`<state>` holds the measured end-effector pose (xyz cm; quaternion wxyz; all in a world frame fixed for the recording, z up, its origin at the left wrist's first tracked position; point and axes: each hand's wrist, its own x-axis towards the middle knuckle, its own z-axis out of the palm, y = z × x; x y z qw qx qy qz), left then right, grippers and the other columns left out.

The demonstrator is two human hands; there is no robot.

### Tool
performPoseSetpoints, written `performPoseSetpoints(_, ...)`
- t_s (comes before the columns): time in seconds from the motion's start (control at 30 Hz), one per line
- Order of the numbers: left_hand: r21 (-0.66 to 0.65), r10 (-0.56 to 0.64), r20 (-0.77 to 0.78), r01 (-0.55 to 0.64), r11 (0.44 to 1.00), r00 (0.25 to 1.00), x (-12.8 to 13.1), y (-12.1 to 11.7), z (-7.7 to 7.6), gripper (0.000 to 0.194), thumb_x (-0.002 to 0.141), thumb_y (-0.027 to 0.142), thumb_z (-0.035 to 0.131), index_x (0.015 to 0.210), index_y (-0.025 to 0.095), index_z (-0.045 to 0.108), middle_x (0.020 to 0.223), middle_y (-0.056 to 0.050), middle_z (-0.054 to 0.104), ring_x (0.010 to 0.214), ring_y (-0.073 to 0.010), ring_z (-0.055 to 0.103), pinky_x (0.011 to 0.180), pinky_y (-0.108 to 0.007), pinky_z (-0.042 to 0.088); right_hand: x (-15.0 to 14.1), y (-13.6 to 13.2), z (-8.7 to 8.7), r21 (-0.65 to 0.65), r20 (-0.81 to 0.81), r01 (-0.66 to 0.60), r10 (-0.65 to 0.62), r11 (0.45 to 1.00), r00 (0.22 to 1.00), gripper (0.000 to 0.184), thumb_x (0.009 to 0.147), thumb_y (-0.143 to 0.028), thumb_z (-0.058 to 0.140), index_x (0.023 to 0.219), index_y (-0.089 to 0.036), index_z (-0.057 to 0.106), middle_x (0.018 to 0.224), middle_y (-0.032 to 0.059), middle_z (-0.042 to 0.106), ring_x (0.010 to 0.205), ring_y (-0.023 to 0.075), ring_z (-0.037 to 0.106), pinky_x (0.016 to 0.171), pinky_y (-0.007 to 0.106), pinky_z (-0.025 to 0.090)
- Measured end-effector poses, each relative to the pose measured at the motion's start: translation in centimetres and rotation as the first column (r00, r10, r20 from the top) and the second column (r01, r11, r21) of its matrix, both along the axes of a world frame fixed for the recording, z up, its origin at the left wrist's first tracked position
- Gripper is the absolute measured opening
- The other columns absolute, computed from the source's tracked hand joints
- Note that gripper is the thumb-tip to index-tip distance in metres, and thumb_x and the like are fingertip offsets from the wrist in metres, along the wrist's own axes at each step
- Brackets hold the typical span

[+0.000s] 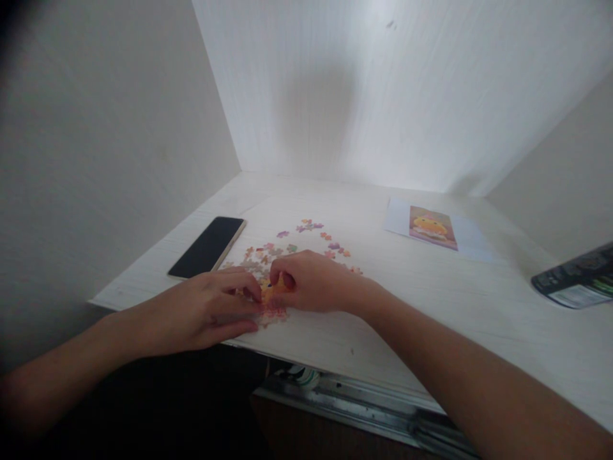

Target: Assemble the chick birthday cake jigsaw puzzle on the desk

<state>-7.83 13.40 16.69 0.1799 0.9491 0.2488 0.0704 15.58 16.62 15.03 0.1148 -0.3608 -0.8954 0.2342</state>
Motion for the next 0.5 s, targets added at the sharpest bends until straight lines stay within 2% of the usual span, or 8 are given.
performPoseSetpoints(0.27,0.118,0.026,-0.061,-0.019,0.993,0.998,0.2,-0.4,0.0,0.024,0.098,0.035,0.048,0.114,0.028,0.064,0.116,-0.003,0.06,0.11,-0.0185,0.055,0.093,-0.031,0.044,-0.1,-0.1,0.1,-0.01,0.011,0.011,-0.01,1.0,1.0,0.014,0.08,-0.03,0.068,0.091,-0.021,0.069,0.073,-0.0006,0.065,0.063,0.0119,0.051,0.057,0.025,0.031)
performPoseSetpoints(0.4,0.198,0.144,-0.052,-0.131,0.971,0.988,0.7,-1.6,-0.9,0.027,0.096,0.041,0.05,0.115,0.028,0.064,0.114,-0.004,0.062,0.107,-0.0224,0.056,0.093,-0.039,0.046,-0.2,-0.2,0.1,-0.007,0.006,0.023,-0.023,1.0,1.0,0.013,0.08,-0.031,0.069,0.087,-0.021,0.067,0.073,-0.0006,0.065,0.062,0.0117,0.051,0.057,0.025,0.031)
performPoseSetpoints(0.5,0.227,0.223,-0.008,-0.215,0.95,0.975,1.1,-2.7,-1.7,0.026,0.096,0.04,0.051,0.11,0.024,0.066,0.109,-0.006,0.062,0.098,-0.0222,0.058,0.083,-0.038,0.049,-0.3,-0.2,0.0,-0.016,0.0,0.026,-0.026,1.0,1.0,0.014,0.08,-0.032,0.069,0.088,-0.021,0.066,0.073,-0.0004,0.065,0.064,0.012,0.051,0.058,0.025,0.031)
